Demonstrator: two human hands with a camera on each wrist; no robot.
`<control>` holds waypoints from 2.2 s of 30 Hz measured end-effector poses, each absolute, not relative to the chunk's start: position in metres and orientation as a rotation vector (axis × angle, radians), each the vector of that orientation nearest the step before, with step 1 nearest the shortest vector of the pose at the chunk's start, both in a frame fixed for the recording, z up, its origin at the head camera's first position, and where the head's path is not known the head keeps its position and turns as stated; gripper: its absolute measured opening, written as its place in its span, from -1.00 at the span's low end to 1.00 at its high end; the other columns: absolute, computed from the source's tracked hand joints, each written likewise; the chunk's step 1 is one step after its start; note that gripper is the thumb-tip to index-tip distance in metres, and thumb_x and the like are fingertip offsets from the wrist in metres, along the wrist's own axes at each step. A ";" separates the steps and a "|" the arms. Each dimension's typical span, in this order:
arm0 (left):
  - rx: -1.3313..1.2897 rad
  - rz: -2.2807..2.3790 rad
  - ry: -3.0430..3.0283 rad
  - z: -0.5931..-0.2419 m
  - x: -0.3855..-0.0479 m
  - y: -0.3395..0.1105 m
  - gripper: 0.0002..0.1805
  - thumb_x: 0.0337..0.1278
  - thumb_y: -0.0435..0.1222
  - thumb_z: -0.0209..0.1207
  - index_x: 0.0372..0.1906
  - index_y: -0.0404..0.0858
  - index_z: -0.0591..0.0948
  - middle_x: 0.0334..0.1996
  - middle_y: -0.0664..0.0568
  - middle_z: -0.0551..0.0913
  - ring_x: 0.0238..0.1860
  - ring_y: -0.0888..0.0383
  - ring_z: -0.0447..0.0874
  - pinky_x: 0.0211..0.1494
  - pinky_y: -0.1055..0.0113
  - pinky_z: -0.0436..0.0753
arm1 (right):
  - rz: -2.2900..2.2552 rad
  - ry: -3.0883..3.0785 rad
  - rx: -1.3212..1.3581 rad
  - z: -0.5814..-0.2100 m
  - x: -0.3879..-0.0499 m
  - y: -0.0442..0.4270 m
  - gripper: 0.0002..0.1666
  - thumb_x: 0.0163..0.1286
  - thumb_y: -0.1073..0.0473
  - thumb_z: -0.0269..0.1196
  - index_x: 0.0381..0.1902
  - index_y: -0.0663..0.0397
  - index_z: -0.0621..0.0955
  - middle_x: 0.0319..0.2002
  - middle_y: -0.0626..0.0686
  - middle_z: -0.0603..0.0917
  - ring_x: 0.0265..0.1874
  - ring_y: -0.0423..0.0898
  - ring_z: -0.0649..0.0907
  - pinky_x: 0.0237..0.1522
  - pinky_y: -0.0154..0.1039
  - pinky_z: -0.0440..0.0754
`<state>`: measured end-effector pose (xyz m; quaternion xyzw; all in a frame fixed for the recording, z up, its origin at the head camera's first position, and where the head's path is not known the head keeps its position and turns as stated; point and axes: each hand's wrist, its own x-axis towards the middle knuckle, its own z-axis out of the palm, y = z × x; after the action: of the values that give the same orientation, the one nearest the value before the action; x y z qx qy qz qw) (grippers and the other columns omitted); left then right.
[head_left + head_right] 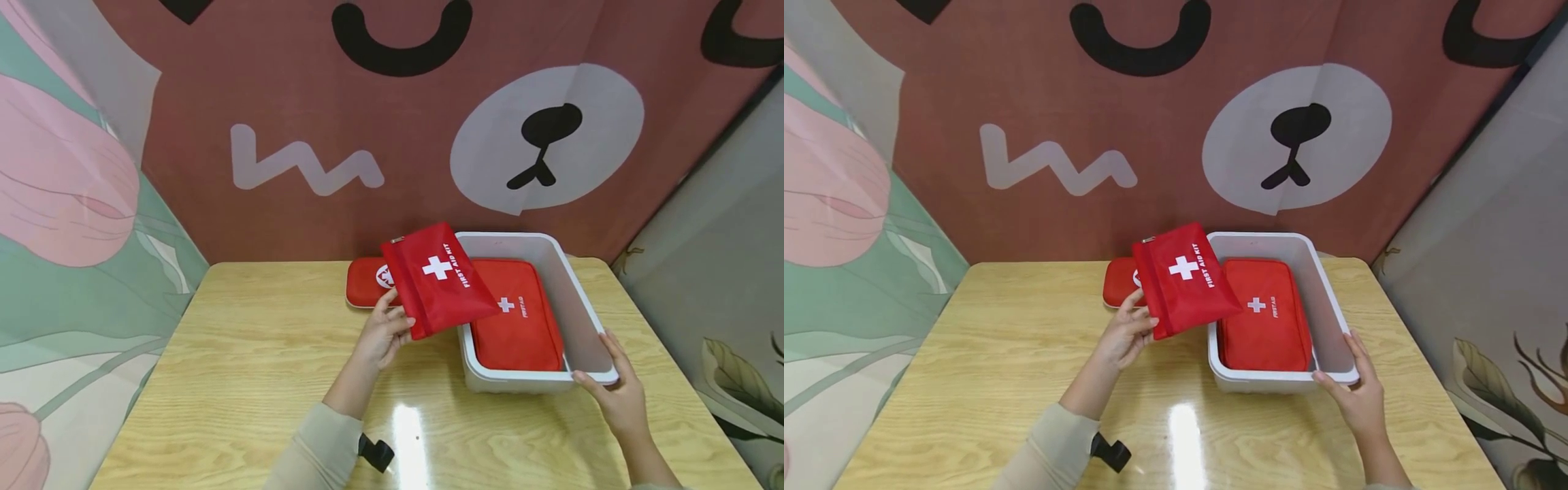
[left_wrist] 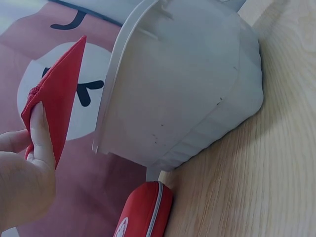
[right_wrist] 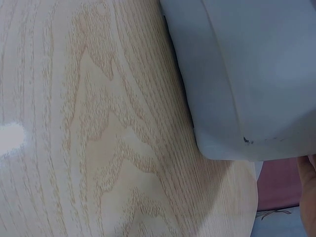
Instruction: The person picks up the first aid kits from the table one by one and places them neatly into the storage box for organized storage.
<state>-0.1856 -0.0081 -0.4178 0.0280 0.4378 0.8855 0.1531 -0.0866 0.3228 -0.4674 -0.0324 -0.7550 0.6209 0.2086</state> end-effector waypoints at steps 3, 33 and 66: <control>0.099 2.523 1.259 -0.418 -0.184 -0.005 -0.33 -0.09 -0.70 -0.16 0.21 -0.28 0.06 -0.42 0.07 0.51 -0.58 0.25 0.52 -0.57 0.44 0.51 | 1.718 -2.109 -0.099 -0.467 -0.086 0.323 -0.16 -0.03 0.62 0.14 0.24 0.16 0.19 0.30 -0.01 0.04 0.21 -0.21 0.08 -0.05 -0.64 0.24; 0.100 2.413 1.299 -0.422 -0.174 0.035 -0.31 -0.16 -0.69 -0.11 0.21 -0.29 0.11 -0.41 0.02 0.49 -0.58 0.22 0.48 -0.62 0.43 0.48 | 1.754 -2.076 -0.057 -0.469 -0.088 0.321 -0.15 -0.03 0.65 0.12 0.24 0.21 0.17 0.29 -0.02 0.04 0.21 -0.18 0.07 -0.01 -0.62 0.21; 0.037 2.285 1.406 -0.409 -0.176 0.078 -0.27 -0.24 -0.74 -0.10 0.19 -0.29 0.19 -0.34 -0.10 0.50 -0.53 0.18 0.47 -0.64 0.41 0.53 | 1.706 -2.116 -0.084 -0.469 -0.087 0.323 -0.14 -0.04 0.63 0.14 0.25 0.19 0.17 0.28 -0.06 0.07 0.21 -0.21 0.08 -0.04 -0.64 0.23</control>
<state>-0.1756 0.0782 -0.4093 0.0135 0.5104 0.8293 0.2273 -0.0871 0.3225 -0.4688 -0.0302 -0.7609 0.6134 0.2093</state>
